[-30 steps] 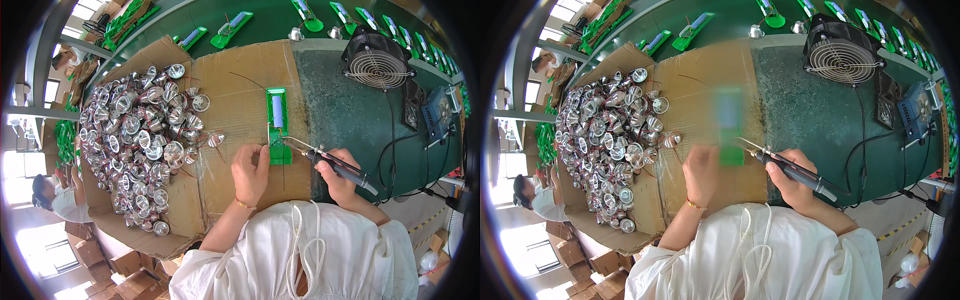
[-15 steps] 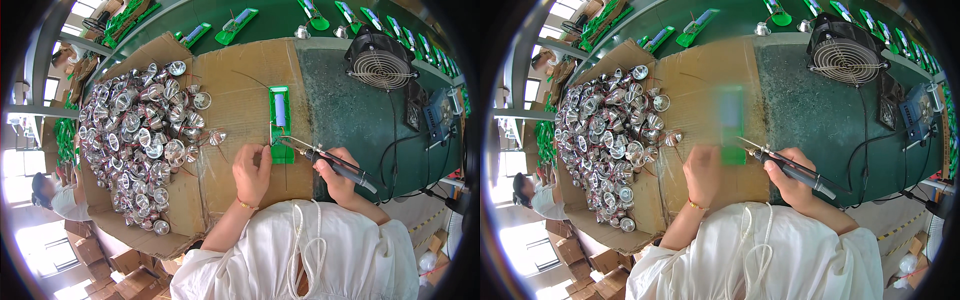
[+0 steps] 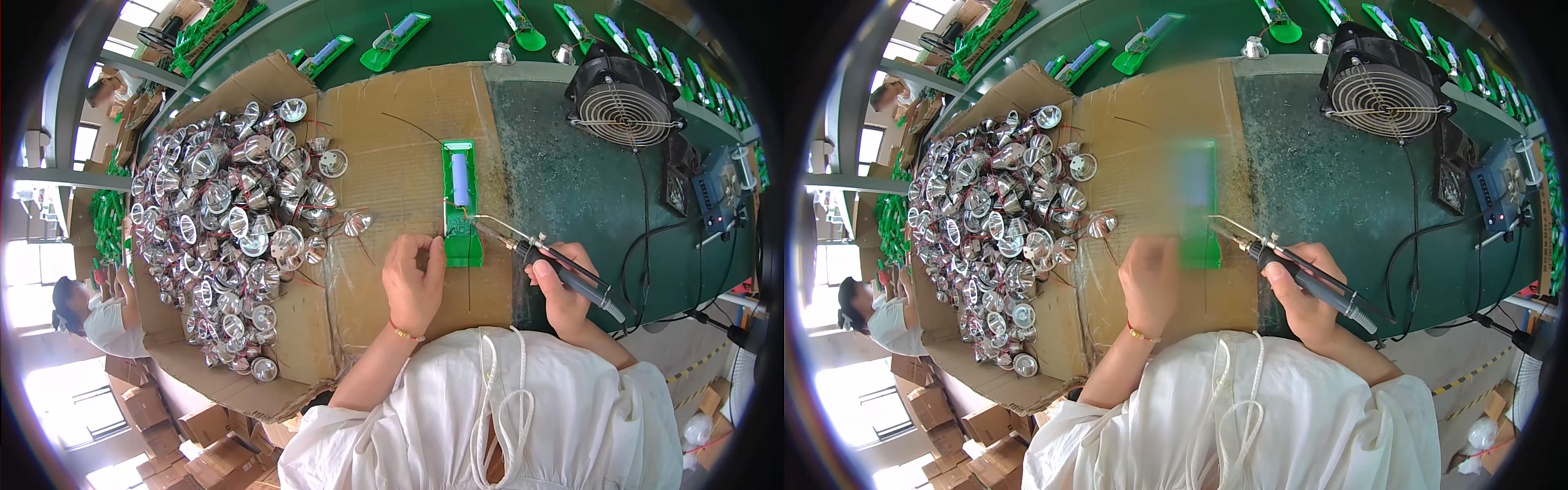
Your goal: The person solders wires to flashlight circuit boards and casings using a soldering iron, attaches reflectors, and places the assembled components onto the conveyor belt.
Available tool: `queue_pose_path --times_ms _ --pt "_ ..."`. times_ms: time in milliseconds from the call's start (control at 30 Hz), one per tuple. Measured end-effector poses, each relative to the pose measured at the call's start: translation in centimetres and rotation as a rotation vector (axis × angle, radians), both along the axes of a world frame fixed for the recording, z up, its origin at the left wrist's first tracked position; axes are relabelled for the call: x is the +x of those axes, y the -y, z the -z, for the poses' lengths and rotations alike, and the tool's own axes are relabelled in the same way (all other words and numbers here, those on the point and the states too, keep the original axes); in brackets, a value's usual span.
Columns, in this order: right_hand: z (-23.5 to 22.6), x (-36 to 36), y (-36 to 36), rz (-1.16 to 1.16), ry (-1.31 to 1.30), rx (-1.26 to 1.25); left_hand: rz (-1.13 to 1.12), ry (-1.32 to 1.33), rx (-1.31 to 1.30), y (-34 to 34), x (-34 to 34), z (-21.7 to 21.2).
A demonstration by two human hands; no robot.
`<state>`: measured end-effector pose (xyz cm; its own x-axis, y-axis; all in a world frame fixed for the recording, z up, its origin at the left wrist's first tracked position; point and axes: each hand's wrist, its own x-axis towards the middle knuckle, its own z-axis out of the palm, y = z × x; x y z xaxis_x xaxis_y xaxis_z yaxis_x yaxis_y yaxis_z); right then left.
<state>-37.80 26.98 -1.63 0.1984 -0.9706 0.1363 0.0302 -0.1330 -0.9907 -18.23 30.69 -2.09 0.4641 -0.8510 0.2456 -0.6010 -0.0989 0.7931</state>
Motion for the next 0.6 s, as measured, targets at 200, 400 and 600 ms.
queue_pose_path --times_ms 200,400,600 --pt "0.3 -0.7 0.1 -0.005 0.011 0.003 0.009 0.023 -0.027 0.1 -0.1 -0.9" --pt "0.1 -0.5 -0.1 -0.019 -0.028 0.013 0.139 -0.051 0.016 -0.2 -0.3 -1.2" --pt "0.3 -0.2 0.1 -0.047 -0.029 -0.022 0.107 -0.051 0.032 -0.2 -0.4 -1.0"
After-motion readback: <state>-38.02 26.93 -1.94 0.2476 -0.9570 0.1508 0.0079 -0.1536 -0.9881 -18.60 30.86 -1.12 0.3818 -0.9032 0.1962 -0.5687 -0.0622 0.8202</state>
